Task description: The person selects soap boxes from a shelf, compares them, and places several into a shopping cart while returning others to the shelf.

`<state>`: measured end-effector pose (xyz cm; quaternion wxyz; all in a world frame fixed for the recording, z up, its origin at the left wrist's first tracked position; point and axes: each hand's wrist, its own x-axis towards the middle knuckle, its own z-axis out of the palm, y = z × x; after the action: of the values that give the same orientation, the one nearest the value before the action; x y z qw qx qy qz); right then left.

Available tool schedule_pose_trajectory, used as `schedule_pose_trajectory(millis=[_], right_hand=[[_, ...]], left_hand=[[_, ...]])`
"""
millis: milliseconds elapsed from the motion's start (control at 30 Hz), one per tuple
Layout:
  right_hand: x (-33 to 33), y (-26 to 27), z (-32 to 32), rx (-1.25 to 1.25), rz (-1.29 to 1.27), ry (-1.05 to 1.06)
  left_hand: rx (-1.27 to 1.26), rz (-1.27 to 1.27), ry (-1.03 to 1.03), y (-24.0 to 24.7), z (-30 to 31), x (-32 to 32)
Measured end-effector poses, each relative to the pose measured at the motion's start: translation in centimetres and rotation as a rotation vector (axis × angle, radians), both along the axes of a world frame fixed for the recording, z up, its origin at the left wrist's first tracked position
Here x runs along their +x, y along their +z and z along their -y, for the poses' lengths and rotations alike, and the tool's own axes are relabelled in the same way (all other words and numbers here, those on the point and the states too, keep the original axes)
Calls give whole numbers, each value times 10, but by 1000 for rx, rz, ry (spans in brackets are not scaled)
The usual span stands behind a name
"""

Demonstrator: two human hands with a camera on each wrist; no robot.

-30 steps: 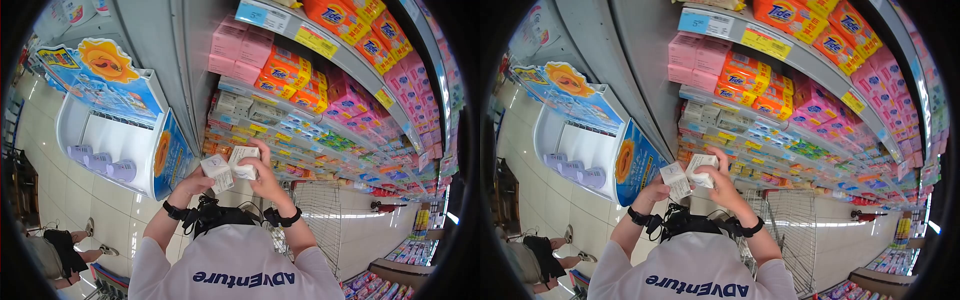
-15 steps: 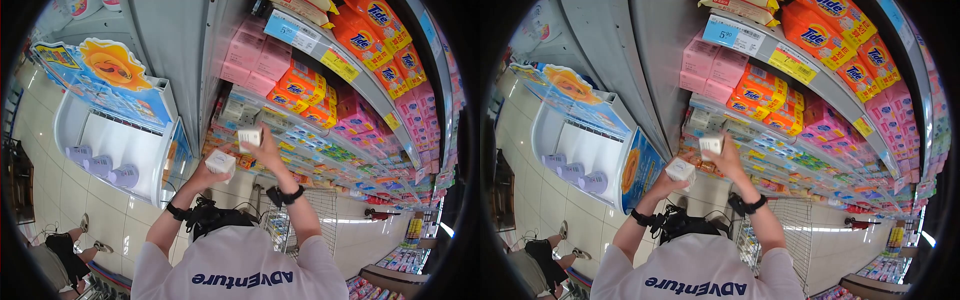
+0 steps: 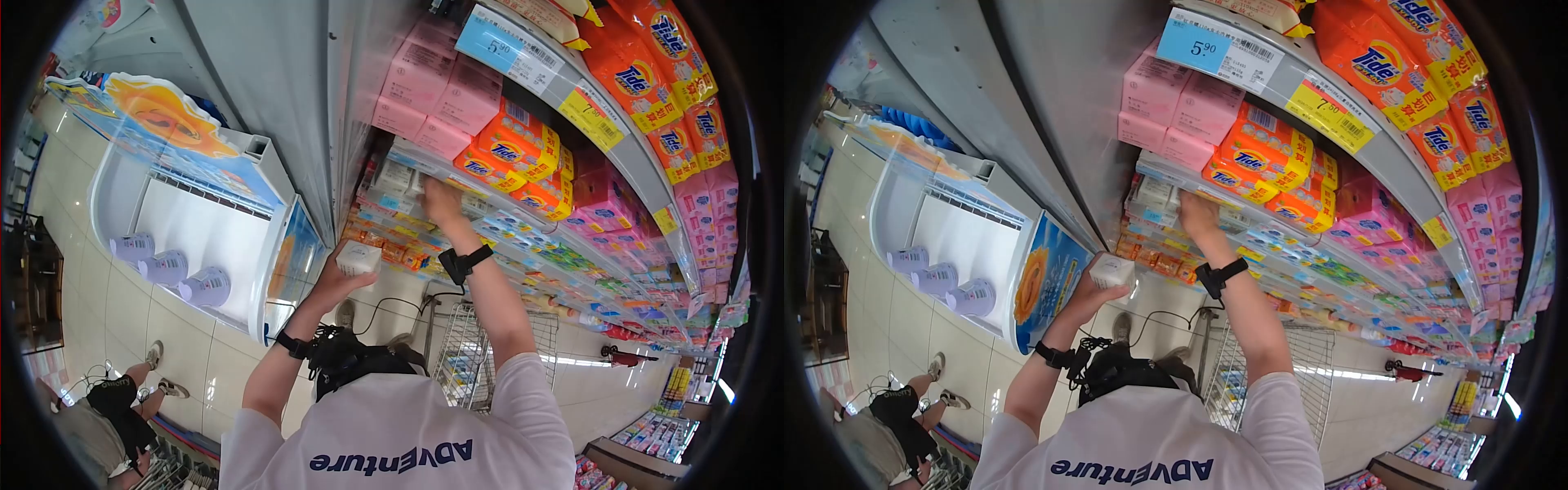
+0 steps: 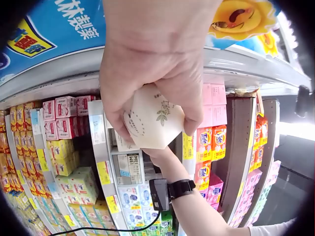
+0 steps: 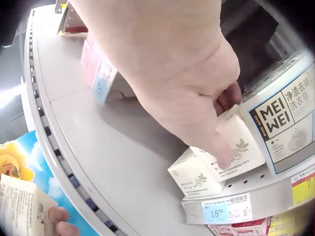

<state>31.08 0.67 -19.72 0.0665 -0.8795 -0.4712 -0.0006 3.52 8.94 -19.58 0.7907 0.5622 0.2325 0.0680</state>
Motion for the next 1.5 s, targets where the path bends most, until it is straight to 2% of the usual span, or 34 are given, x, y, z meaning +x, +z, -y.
schedule_pose_trajectory(millis=[167, 300, 367, 500, 567, 767, 967, 1000, 1067, 1133, 1167, 1200, 1300, 1400, 1467, 1500], right_hand=[[11, -19, -4, -73, -112, -46], [16, -28, 2, -67, -59, -29], [17, -34, 7, 5, 62, -25], [9, -13, 10, 2, 34, 18], [-1, -8, 5, 128, 43, 38], [-4, -29, -4, 213, 165, -14], [-4, -42, -8, 211, 97, -95], [-10, -36, -3, 337, 133, -34], [-24, -25, 13, 485, 170, -1], [-48, -18, 45, 577, 87, -18], [-64, -15, 73, 654, 11, -12], [-80, -13, 110, 628, 23, -108], [-104, -22, 206, 484, -380, -151], [-127, -32, 356, 390, -721, -280], [-146, -63, 464, 444, -702, -634], [-153, -79, 514, 449, -751, -931]], left_hand=[[3, -30, -5, 1, 5, 7], [-23, -10, 2, -3, 11, 14], [-28, -13, 24, -1, 18, 20], [-42, -20, 38, -1, 20, 30], [-45, -2, 40, -4, 22, 35], [-78, 9, 57, -8, 33, 40], [32, -100, 81, -13, 43, 26], [86, -161, 93, -20, 46, 23], [-10, -168, 81, -32, 43, 14], [3, -185, 168, -52, 39, 12], [-54, -115, 144, -49, 38, 14], [-108, -89, 138, -58, 33, 17], [-81, -199, 189, -53, 41, 28], [-72, -177, 69, -65, 55, 33], [-18, -225, -51, -54, 74, 36], [-8, -239, -65, -56, 84, 39]])
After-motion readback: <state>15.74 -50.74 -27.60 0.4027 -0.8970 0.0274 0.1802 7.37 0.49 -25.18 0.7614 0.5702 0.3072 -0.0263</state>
